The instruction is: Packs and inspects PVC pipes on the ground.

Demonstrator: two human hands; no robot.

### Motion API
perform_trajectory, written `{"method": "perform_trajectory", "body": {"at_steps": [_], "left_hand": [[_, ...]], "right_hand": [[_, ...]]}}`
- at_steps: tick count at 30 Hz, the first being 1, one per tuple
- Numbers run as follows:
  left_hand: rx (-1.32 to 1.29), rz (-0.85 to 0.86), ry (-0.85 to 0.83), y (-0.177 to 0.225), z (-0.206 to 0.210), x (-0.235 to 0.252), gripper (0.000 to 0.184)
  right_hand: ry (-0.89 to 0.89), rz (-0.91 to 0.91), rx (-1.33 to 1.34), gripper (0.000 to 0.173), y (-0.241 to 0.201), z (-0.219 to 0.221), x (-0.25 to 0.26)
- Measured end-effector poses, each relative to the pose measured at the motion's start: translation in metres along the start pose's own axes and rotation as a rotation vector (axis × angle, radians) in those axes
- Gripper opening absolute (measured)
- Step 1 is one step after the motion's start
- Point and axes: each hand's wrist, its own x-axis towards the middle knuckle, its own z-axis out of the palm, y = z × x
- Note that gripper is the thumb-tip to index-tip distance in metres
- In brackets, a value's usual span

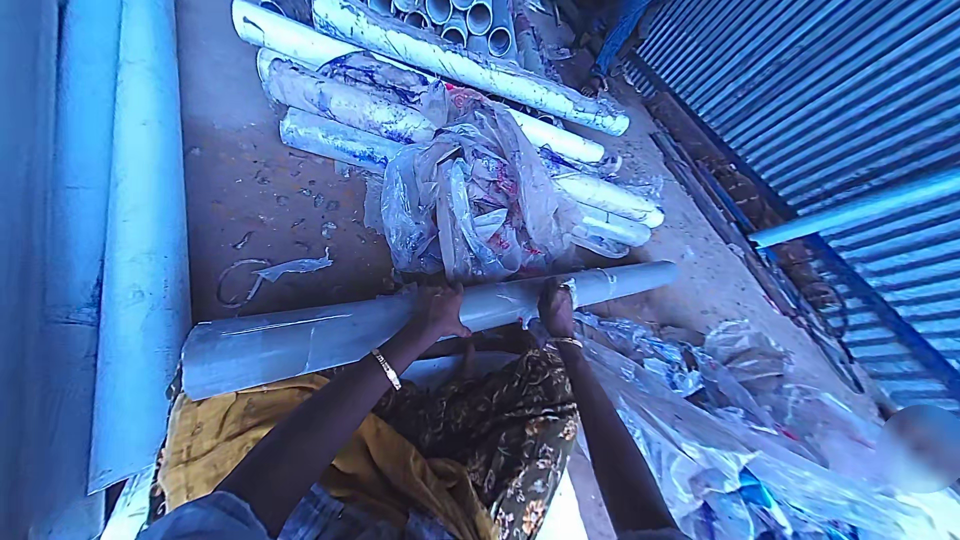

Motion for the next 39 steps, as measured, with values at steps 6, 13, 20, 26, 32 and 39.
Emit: {"method": "perform_trajectory", "body": {"at_steps": [6, 13, 20, 26, 32, 39], "left_hand": [[0.189, 0.058, 0.319, 0.012, 0.053, -0.011, 0.098], [0.352, 0.161, 0.786, 0.027, 0.118, -0.029, 0.058], [0.405, 0.158, 0.893, 0.028, 0.132, -0.029, 0.052], [0.429, 0.161, 0.978, 0.030, 0.141, -0.033, 0.049], [0.400, 0.177, 0.981, 0.030, 0.142, -0.033, 0.048], [0.193, 0.156, 0.647, 0.027, 0.103, -0.021, 0.058]], "right_hand": [[0.175, 0.123, 0.553, 0.027, 0.054, -0.024, 0.009], [-0.054, -0.258, 0.519, 0.021, 0.002, -0.020, -0.034], [-0.357, -0.420, 0.073, 0.030, -0.040, -0.023, -0.028], [-0.529, -0.297, -0.499, 0.033, -0.086, -0.024, -0.042], [-0.500, -0.168, -0.224, 0.034, -0.059, -0.014, -0.027], [-0.199, -0.066, 0.263, 0.023, -0.018, -0.024, -0.017]]}}
